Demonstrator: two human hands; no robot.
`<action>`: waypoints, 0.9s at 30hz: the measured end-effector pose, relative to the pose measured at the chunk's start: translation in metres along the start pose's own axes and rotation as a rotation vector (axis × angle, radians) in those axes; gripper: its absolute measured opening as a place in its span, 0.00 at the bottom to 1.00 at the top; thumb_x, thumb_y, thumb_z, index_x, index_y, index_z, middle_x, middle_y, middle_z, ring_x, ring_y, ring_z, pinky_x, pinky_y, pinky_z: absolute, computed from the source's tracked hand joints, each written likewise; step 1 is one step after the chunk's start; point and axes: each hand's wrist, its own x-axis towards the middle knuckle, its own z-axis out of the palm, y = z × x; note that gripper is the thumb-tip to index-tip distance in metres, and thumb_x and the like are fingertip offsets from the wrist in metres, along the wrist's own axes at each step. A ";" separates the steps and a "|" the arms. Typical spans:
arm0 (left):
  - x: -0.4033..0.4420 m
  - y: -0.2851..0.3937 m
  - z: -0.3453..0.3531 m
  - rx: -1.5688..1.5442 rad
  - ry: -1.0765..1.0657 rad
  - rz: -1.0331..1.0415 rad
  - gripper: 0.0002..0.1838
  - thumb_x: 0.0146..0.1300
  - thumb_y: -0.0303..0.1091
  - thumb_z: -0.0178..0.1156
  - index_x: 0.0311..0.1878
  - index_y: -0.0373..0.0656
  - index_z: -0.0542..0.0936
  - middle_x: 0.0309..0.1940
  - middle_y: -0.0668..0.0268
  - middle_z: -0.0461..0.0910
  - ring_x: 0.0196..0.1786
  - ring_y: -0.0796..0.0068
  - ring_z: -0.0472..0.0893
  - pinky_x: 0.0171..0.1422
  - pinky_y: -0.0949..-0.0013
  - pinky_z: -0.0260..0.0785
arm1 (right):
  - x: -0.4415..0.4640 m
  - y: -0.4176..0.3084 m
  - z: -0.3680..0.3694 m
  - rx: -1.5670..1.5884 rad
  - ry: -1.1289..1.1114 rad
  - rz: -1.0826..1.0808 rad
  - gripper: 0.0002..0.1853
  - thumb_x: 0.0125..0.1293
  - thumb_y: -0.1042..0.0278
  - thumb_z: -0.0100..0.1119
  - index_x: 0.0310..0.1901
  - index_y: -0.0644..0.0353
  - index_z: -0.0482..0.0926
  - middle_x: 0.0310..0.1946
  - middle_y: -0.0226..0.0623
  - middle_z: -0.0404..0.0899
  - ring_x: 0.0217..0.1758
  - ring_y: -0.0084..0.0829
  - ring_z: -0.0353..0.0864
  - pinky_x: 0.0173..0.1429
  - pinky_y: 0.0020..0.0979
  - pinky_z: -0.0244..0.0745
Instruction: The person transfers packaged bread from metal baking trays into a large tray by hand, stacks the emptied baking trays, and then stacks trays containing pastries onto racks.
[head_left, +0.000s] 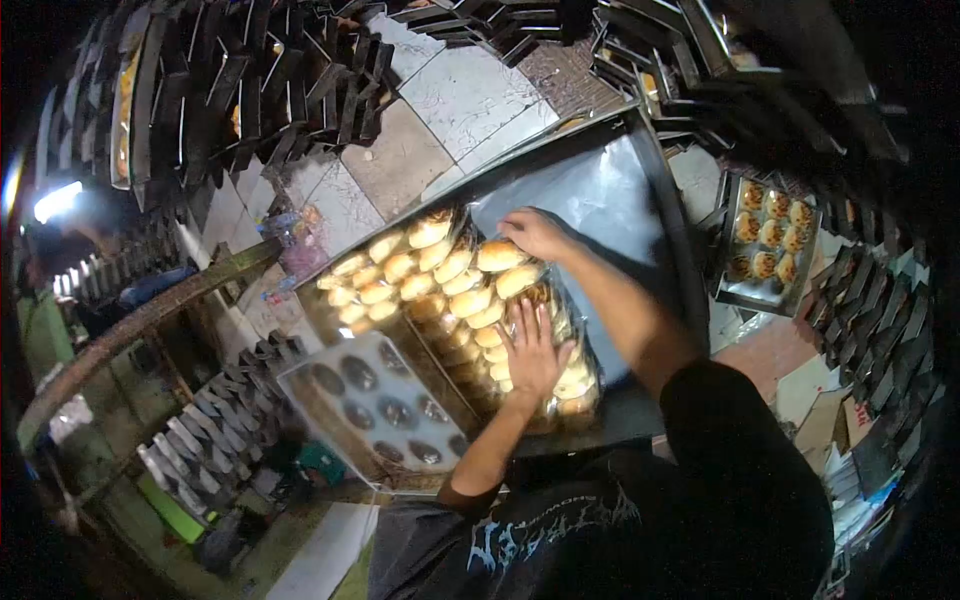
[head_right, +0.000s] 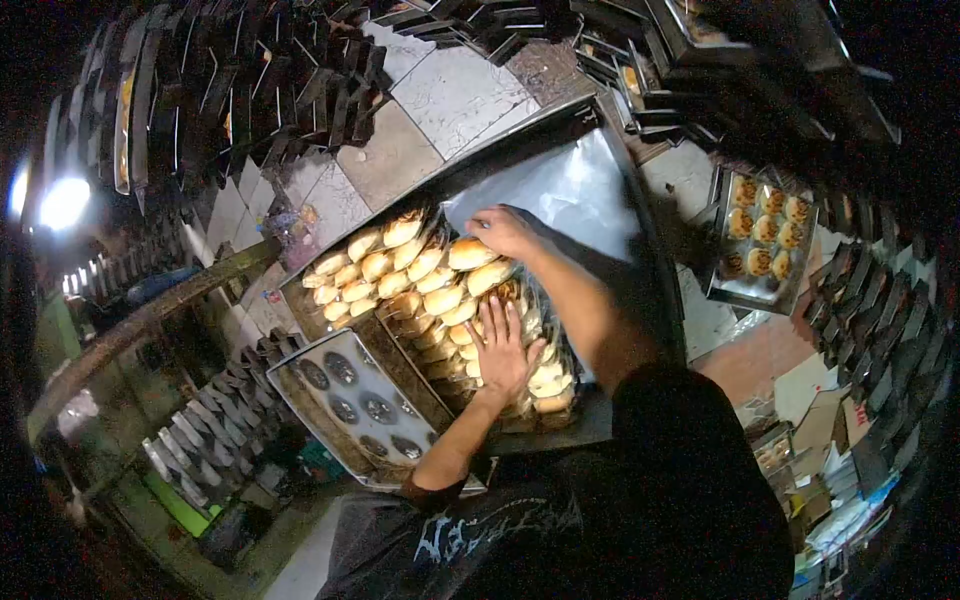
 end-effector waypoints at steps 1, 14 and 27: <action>-0.005 -0.001 -0.002 0.012 -0.012 0.004 0.41 0.62 0.63 0.26 0.68 0.38 0.41 0.68 0.50 0.28 0.70 0.52 0.28 0.67 0.41 0.19 | 0.004 0.000 -0.002 0.009 -0.234 -0.052 0.22 0.58 0.46 0.50 0.45 0.55 0.77 0.47 0.42 0.75 0.49 0.37 0.74 0.54 0.37 0.66; 0.161 -0.081 -0.088 -0.545 -0.369 -0.029 0.40 0.62 0.64 0.33 0.55 0.32 0.69 0.45 0.45 0.73 0.38 0.61 0.78 0.52 0.59 0.65 | -0.095 0.025 -0.020 0.241 0.225 -0.046 0.21 0.67 0.60 0.41 0.61 0.54 0.61 0.61 0.41 0.60 0.63 0.34 0.59 0.66 0.34 0.54; 0.171 -0.080 -0.069 -0.308 -0.289 0.189 0.39 0.60 0.64 0.38 0.53 0.33 0.70 0.48 0.41 0.72 0.54 0.47 0.71 0.57 0.57 0.62 | -0.121 -0.035 0.029 0.734 0.191 0.559 0.37 0.66 0.44 0.29 0.67 0.55 0.29 0.68 0.50 0.29 0.71 0.46 0.29 0.71 0.48 0.34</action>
